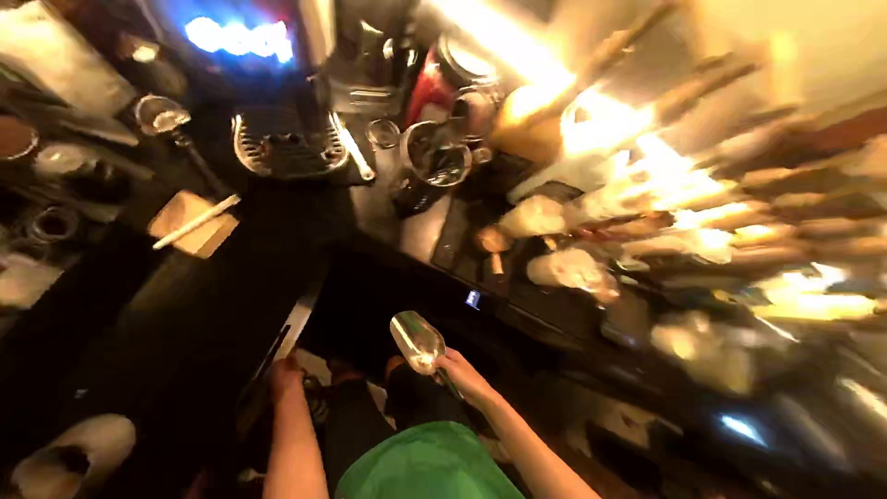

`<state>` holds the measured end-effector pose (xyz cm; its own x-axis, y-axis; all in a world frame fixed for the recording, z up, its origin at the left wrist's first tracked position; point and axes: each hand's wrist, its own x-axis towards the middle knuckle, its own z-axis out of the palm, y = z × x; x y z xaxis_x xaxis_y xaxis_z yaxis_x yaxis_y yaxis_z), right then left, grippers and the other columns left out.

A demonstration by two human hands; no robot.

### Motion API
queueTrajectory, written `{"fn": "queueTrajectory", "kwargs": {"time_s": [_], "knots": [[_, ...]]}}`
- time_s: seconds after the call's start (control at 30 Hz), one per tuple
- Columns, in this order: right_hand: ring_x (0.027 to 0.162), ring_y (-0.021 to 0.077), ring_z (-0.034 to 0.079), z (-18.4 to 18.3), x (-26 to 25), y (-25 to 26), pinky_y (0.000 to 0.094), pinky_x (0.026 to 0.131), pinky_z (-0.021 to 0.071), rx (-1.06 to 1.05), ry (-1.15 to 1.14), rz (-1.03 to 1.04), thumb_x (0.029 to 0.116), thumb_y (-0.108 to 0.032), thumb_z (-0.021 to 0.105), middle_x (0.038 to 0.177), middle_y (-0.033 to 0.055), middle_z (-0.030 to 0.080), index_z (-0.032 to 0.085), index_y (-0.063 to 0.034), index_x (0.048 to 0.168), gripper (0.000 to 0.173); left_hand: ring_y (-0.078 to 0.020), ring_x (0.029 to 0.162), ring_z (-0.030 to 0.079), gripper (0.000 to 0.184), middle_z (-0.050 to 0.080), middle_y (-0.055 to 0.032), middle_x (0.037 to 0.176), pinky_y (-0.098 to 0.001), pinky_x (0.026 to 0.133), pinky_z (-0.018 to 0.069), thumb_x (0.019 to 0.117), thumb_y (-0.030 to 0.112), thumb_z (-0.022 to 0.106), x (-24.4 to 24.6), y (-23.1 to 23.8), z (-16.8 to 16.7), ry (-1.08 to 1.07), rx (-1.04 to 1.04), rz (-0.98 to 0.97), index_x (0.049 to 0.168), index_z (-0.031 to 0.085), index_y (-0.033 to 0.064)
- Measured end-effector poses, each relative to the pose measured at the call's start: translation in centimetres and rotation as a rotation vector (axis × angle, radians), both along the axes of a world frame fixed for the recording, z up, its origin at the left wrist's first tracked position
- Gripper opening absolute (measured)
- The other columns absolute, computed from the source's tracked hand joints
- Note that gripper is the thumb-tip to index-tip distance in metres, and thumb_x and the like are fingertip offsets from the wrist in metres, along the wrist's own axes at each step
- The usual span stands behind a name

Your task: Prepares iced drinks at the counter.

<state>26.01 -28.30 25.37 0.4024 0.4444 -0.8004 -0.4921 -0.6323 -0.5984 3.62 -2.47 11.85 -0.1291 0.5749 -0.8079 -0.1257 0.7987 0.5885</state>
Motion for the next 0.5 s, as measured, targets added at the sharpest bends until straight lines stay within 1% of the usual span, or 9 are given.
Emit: {"fn": "queueTrajectory", "kwargs": {"time_s": [0.03, 0.1, 0.17, 0.23, 0.3, 0.37, 0.4, 0.43, 0.5], "knots": [[0.067, 0.0131, 0.060, -2.0, 0.1, 1.3, 0.0294, 0.062, 0.0533, 0.003, -0.008, 0.042, 0.1050, -0.018, 0.048, 0.086, 0.0065, 0.066, 0.060, -0.0014, 0.123, 0.027, -0.0281, 0.132, 0.049, 0.054, 0.042, -0.0196, 0.153, -0.0441, 0.108, 0.0453, 0.1131, 0.037, 0.032, -0.2, -0.2, -1.4, 0.008, -0.013, 0.050, 0.155, 0.030, 0.0030], [0.066, 0.0135, 0.060, -7.0, 0.4, 4.0, 0.0300, 0.063, 0.0538, 0.025, -0.019, 0.112, 0.1068, -0.018, 0.046, 0.086, 0.0072, 0.065, 0.058, 0.0002, 0.125, 0.028, -0.0325, 0.140, 0.044, 0.056, 0.037, -0.0210, 0.158, -0.0515, 0.112, 0.0424, 0.1130, 0.039, 0.031, -0.5, 0.0, -4.6, 0.031, 0.040, 0.049, 0.158, 0.028, 0.0047], [0.066, 0.0136, 0.060, -12.0, 1.0, 6.5, 0.0301, 0.062, 0.0541, 0.040, -0.035, 0.167, 0.1074, -0.019, 0.046, 0.085, 0.0074, 0.064, 0.057, 0.0014, 0.126, 0.029, -0.0312, 0.145, 0.039, 0.052, 0.033, -0.0208, 0.161, -0.0487, 0.117, 0.0382, 0.1137, 0.029, 0.032, -0.1, 0.3, -7.0, 0.090, 0.137, 0.005, 0.159, 0.025, 0.0039], [0.067, 0.0138, 0.061, -16.1, 1.4, 9.1, 0.0307, 0.063, 0.0547, 0.033, -0.067, 0.226, 0.1080, -0.022, 0.046, 0.084, 0.0070, 0.065, 0.059, 0.0013, 0.123, 0.031, -0.0326, 0.146, 0.039, 0.052, 0.033, -0.0234, 0.161, -0.0480, 0.117, 0.0392, 0.1120, 0.019, 0.039, -0.3, 0.8, -9.3, 0.214, 0.205, -0.085, 0.159, 0.026, 0.0015], [0.070, 0.0129, 0.061, -19.2, 2.1, 11.3, 0.0322, 0.067, 0.0530, -0.066, -0.105, 0.313, 0.1099, -0.030, 0.043, 0.084, 0.0047, 0.066, 0.065, -0.0016, 0.116, 0.037, -0.0333, 0.147, 0.036, 0.052, 0.029, -0.0209, 0.163, -0.0539, 0.115, 0.0387, 0.1129, 0.023, 0.036, 0.4, 1.1, -11.8, 0.095, 0.168, 0.201, 0.160, 0.024, 0.0048], [0.075, 0.0084, 0.057, -22.5, 2.6, 12.7, 0.0274, 0.071, 0.0495, -0.049, -0.102, 0.385, 0.1116, -0.030, 0.039, 0.089, 0.0013, 0.063, 0.064, -0.0042, 0.121, 0.038, -0.0322, 0.139, 0.043, 0.054, 0.035, -0.0173, 0.159, -0.0535, 0.109, 0.0435, 0.1108, 0.030, 0.042, 1.0, 1.4, -14.8, -0.003, 0.128, 0.502, 0.158, 0.027, 0.0101], [0.075, 0.0058, 0.056, -24.3, 2.8, 13.2, 0.0227, 0.069, 0.0495, -0.002, -0.117, 0.377, 0.1113, -0.027, 0.041, 0.091, 0.0011, 0.061, 0.061, -0.0034, 0.125, 0.034, -0.0310, 0.134, 0.048, 0.054, 0.040, -0.0166, 0.155, -0.0501, 0.105, 0.0468, 0.1097, 0.033, 0.045, 1.0, 1.3, -16.4, -0.028, 0.108, 0.573, 0.157, 0.029, 0.0121], [0.079, 0.0064, 0.058, -25.3, 3.0, 13.8, 0.0222, 0.072, 0.0512, 0.012, -0.156, 0.376, 0.1102, -0.024, 0.045, 0.098, 0.0042, 0.063, 0.058, -0.0023, 0.132, 0.034, -0.0305, 0.126, 0.054, 0.053, 0.045, -0.0171, 0.149, -0.0481, 0.100, 0.0505, 0.1080, 0.033, 0.050, 1.0, 1.0, -18.0, -0.019, 0.100, 0.627, 0.155, 0.033, 0.0130], [0.088, 0.0109, 0.060, -23.9, 3.9, 16.6, 0.0254, 0.081, 0.0520, -0.050, -0.258, 0.500, 0.1083, -0.021, 0.051, 0.109, 0.0117, 0.065, 0.057, 0.0014, 0.133, 0.034, -0.0286, 0.122, 0.057, 0.050, 0.050, -0.0177, 0.145, -0.0434, 0.097, 0.0526, 0.1075, 0.030, 0.052, 1.3, 0.5, -20.2, 0.007, 0.162, 0.667, 0.152, 0.039, 0.0107]]}}
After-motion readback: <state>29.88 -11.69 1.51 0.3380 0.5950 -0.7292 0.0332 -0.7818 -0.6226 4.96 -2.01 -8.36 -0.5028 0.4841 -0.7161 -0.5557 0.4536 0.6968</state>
